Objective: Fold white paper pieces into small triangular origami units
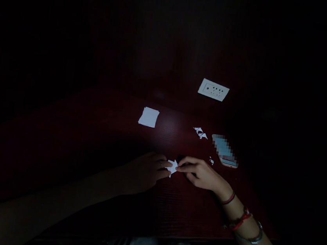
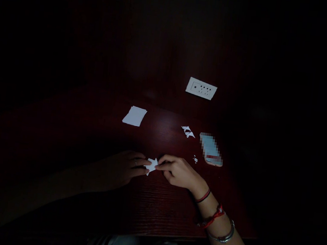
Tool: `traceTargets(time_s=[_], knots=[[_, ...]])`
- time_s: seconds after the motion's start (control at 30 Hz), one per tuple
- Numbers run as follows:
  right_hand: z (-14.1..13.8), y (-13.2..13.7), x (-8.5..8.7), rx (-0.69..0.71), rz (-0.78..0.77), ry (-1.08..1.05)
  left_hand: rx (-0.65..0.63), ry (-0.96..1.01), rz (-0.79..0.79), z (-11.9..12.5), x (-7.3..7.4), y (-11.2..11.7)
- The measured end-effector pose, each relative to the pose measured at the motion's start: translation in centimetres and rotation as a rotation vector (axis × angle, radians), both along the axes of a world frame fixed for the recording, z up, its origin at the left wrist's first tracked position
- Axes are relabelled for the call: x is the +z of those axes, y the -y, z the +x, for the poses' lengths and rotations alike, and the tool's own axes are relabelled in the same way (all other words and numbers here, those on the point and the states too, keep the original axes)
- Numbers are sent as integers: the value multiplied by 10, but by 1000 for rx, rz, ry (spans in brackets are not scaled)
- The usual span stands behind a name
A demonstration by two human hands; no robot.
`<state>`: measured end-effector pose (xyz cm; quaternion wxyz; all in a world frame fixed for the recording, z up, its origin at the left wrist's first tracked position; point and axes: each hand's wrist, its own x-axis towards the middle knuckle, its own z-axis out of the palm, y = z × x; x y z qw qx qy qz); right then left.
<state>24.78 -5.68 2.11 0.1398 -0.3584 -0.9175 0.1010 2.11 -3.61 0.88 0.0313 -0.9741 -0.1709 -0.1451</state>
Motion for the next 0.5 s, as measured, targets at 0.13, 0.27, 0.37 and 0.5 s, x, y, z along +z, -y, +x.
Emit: traceTargets(time_s=[0.13,0.27,0.37,0.5], knots=[[-3,1,2,24,-28,-106,55,13,29,2,0,2],[-3,-9,-4,-87,-24,-221,30,-36,9,5,0,3],[-4,-17,-10,-200,-32,-255,20,-64,6,7,-3,3],[-8,-21,-14,-219,-91,-248,24,-74,15,10,-9,3]])
